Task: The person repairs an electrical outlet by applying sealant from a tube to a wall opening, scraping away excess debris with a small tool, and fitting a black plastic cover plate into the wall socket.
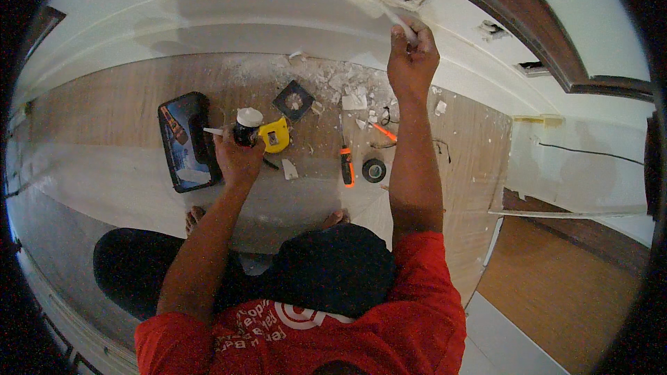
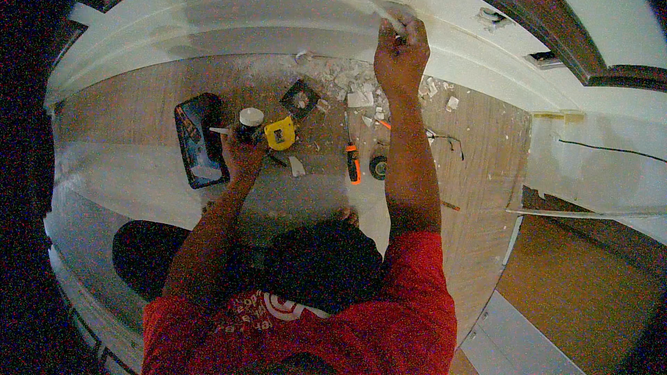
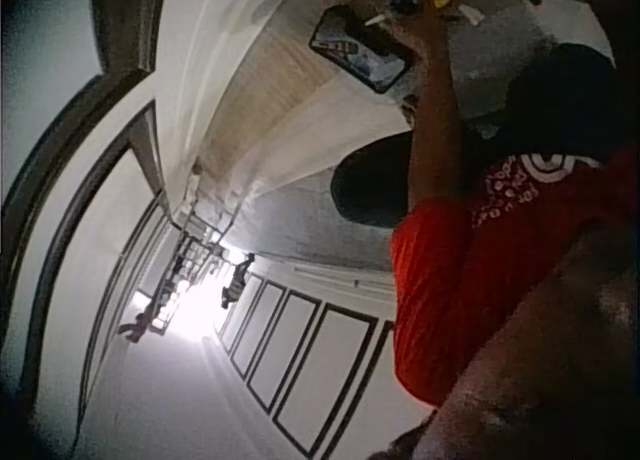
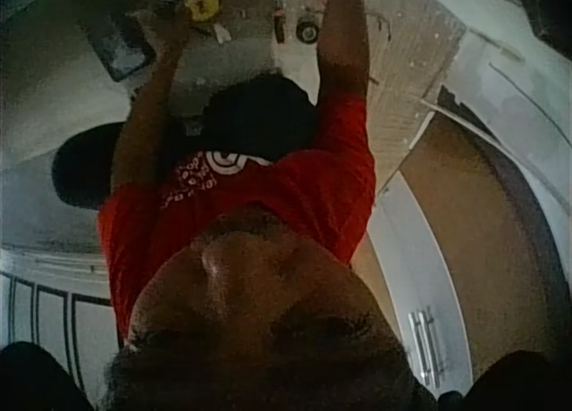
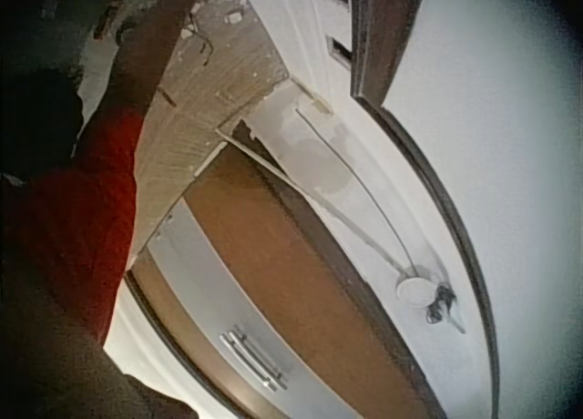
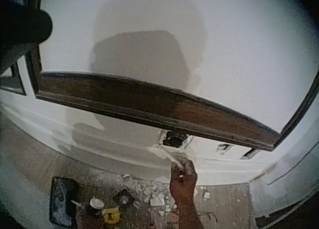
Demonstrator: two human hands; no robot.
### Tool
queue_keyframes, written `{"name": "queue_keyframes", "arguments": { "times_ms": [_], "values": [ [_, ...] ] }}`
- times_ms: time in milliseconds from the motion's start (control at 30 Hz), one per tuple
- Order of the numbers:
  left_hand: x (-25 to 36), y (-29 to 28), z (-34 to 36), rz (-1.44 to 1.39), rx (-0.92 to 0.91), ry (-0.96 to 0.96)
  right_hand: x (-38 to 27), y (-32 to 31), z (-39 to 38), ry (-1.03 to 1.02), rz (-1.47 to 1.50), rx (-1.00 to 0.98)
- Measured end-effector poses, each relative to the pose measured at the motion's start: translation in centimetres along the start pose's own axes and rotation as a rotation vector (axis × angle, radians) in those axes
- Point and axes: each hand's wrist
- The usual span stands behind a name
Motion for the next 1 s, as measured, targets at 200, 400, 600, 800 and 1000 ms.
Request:
{"name": "queue_keyframes", "arguments": {
  "times_ms": [200,400,600,800,1000],
  "values": [
    [-0.9,0.5,-0.1,-0.038,-0.026,-0.049,-0.4,0.2,0.7,0.0,-0.023,-0.018],
    [0.3,0.3,-0.1,-0.023,-0.039,-0.061,2.0,-1.9,1.1,-0.108,-0.141,0.046],
    [-0.8,1.1,-0.3,-0.148,-0.059,-0.054,0.9,-3.1,-0.4,0.014,-0.09,0.109],
    [-0.8,1.1,-0.3,-0.143,-0.081,-0.085,-1.3,-1.6,0.1,-0.039,-0.166,-0.012],
    [1.2,-0.2,0.0,-0.031,-0.059,-0.042,0.0,-1.7,0.9,-0.098,-0.161,-0.036]
  ]
}}
Point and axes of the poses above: each hand's wrist, its own z-axis towards the middle knuckle, its own y-axis out of the palm, x = y × z, and after that the axes turned 3 degrees about -y, right-handed
